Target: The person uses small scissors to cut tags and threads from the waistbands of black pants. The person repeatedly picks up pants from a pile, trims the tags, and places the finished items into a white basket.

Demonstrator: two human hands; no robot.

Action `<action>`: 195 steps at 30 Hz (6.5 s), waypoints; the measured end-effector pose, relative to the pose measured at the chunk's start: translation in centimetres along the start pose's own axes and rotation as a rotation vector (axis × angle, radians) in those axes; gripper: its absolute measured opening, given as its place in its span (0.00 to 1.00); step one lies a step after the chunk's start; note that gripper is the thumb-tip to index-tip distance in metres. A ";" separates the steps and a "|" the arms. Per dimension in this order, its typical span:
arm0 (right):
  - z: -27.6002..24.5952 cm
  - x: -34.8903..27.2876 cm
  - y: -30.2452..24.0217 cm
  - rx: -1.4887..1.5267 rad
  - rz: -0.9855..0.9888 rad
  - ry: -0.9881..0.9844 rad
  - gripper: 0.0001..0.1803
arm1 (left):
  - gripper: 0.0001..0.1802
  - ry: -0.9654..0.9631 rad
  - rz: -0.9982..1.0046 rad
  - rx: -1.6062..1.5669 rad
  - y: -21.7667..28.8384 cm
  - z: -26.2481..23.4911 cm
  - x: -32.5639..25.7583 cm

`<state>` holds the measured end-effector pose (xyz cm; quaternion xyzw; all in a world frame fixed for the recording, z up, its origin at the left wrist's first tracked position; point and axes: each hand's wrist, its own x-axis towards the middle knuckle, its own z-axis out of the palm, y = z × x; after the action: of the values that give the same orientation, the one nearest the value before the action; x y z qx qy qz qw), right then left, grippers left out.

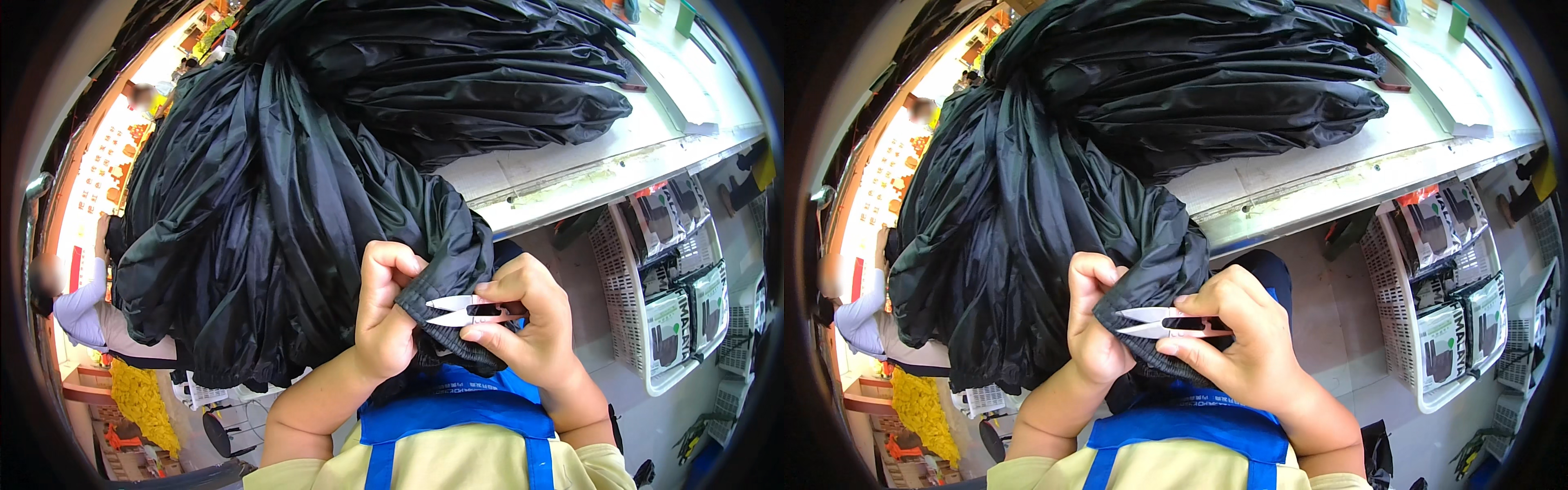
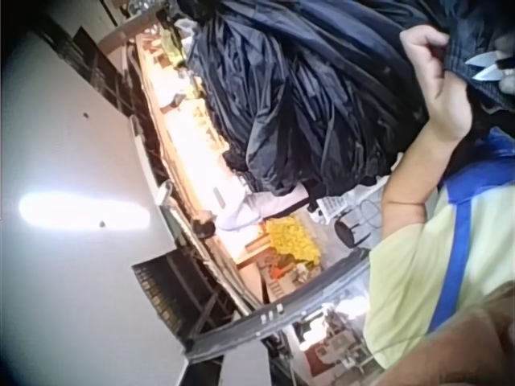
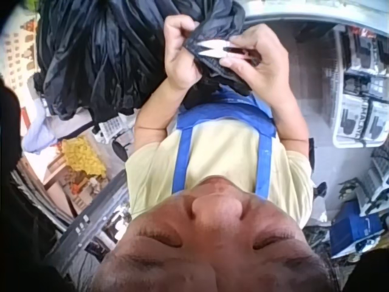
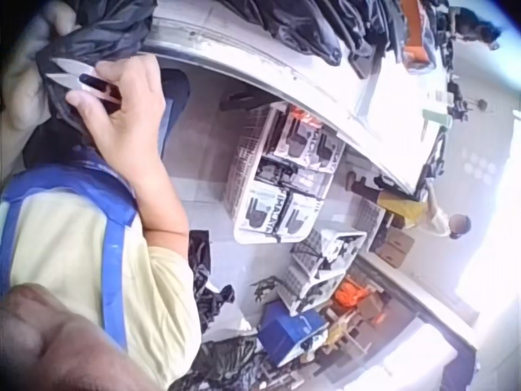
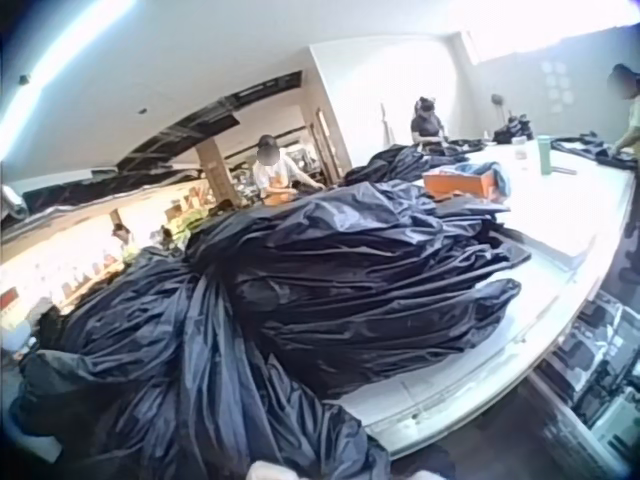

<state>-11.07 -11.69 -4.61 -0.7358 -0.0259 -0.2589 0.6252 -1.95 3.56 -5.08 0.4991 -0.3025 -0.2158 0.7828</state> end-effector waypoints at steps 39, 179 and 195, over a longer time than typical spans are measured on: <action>-0.4 2.4 -1.1 -0.107 -0.166 -0.094 0.20 | 0.11 0.093 -0.030 -0.201 1.3 0.2 -0.4; -8.3 -0.5 0.5 -0.278 -0.085 0.124 0.18 | 0.19 -0.461 -0.777 0.190 1.1 4.0 8.4; -7.9 -2.5 0.5 -0.249 0.022 0.311 0.18 | 0.21 -0.491 -0.665 0.353 1.5 3.9 8.1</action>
<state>-15.82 -18.43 -5.41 -0.7589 0.1111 -0.3638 0.5285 1.31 -3.59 -0.42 0.6290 -0.3345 -0.5130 0.4789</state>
